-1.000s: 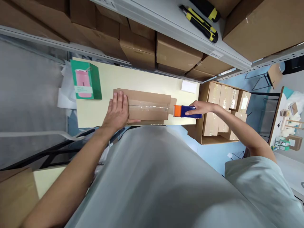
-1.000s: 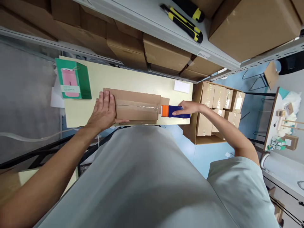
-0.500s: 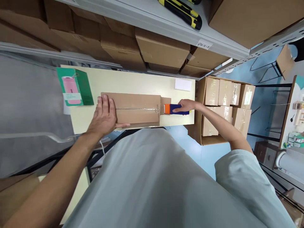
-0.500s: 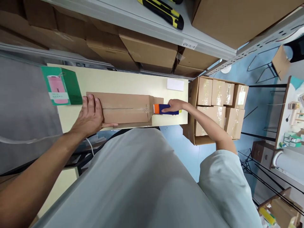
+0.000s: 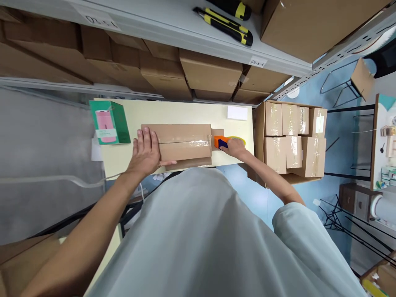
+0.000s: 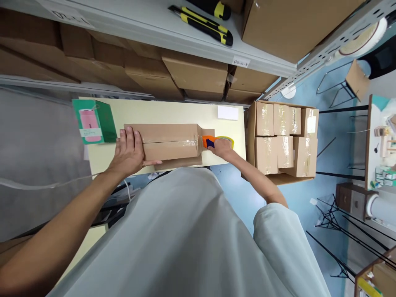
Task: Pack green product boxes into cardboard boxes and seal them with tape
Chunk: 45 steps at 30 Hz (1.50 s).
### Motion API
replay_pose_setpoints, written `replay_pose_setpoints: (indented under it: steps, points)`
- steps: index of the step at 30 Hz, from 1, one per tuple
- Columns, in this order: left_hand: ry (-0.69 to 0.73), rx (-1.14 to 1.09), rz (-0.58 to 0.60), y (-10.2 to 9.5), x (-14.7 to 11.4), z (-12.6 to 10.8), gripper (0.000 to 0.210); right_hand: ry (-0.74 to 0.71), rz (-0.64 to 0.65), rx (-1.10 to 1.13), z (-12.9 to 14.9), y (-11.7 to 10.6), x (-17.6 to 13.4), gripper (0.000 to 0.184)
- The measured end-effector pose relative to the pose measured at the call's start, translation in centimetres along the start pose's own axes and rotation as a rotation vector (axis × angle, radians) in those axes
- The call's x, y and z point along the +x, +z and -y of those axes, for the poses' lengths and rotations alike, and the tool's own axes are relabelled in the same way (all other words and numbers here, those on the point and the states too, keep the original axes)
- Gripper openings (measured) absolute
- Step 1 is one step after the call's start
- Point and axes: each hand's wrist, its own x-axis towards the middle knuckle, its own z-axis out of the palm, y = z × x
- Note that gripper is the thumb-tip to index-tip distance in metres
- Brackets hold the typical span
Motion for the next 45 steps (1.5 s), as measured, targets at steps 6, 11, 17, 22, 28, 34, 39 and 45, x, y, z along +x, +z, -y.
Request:
replay_pose_setpoints:
  steps: [6,11,17,22,28,34,39,45]
  points:
    - [0.041,-0.163,-0.159,-0.5,-1.6,-3.7,0.141,0.082,-0.275,0.149,0.7,1.5,-7.2,0.051]
    - [0.213,-0.508,-0.155,-1.3,-4.7,-8.7,0.111,-0.117,-0.629,0.043,4.8,3.6,-13.1,0.056]
    - [0.432,-0.525,-0.349,-6.1,-8.1,-8.0,0.130,-0.498,-0.984,-0.204,9.0,3.8,-15.7,0.038]
    - [0.550,-0.408,-0.405,-9.4,-10.6,-5.2,0.113,-0.604,-1.177,-0.365,12.2,2.6,-17.3,0.021]
    - [0.643,-0.401,-0.498,-11.5,-12.3,-4.1,0.102,-0.588,-1.184,-0.463,14.7,1.1,-18.8,0.027]
    - [0.731,-0.407,-0.642,-12.2,-12.5,-3.7,0.107,-0.673,-1.165,-0.519,15.3,-0.9,-18.6,0.025]
    - [0.609,-0.410,-0.654,-12.1,-13.4,-3.0,0.107,-0.764,-1.232,-0.545,16.3,-2.3,-17.8,0.026]
    - [0.592,-0.388,-0.771,-13.4,-11.9,-3.1,0.107,-0.782,-1.213,-0.558,16.1,-5.1,-16.2,0.026]
